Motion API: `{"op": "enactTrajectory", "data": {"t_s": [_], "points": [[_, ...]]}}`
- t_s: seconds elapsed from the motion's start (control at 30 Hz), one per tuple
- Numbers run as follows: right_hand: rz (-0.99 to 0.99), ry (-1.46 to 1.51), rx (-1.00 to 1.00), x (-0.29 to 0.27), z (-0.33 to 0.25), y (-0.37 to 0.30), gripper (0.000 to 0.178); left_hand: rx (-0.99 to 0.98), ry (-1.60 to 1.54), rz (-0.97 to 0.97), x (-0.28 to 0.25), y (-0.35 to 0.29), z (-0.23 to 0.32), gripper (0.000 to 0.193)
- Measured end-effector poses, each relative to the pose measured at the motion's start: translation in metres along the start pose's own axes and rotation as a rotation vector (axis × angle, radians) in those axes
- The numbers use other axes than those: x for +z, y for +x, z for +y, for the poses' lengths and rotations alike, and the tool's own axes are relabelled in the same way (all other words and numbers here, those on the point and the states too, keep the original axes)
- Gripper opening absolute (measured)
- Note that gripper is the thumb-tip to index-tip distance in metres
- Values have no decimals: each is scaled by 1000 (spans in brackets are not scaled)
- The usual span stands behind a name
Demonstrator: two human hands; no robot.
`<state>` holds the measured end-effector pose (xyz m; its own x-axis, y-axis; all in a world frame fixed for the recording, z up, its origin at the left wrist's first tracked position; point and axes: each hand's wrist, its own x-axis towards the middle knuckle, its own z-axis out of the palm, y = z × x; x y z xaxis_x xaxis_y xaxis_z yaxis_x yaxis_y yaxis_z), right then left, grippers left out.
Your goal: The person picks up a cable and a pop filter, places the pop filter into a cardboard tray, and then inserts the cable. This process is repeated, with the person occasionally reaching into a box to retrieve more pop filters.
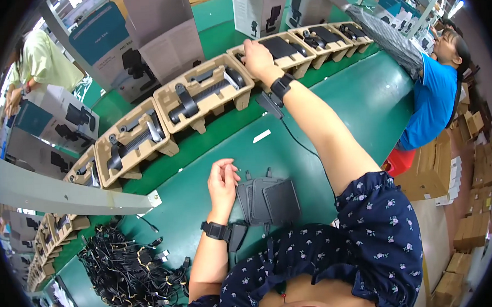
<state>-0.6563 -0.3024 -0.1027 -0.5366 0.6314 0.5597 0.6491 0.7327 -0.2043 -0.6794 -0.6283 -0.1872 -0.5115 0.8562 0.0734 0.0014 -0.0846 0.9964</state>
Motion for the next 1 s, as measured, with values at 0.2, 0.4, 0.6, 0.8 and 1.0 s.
{"op": "enactTrajectory", "data": {"t_s": [0.2, 0.4, 0.6, 0.8, 1.0], "points": [[-241, -199, -188, -17, 34, 9, 21, 34, -90, -48, 4, 11, 1, 16], [109, -188, -470, -89, -7, -60, 26, 35, -63, -21, -13, 8, 3, 13], [-863, -28, -378, -156, -67, -200, 80, 48, -47, -6, -25, 0, 0, 13], [-929, 174, -99, -153, -81, -261, 86, 51, -33, -20, -21, -1, -3, 13], [-628, 519, 4, -155, -77, -231, 52, 455, 445, 142, -22, -18, 26, 19]]}}
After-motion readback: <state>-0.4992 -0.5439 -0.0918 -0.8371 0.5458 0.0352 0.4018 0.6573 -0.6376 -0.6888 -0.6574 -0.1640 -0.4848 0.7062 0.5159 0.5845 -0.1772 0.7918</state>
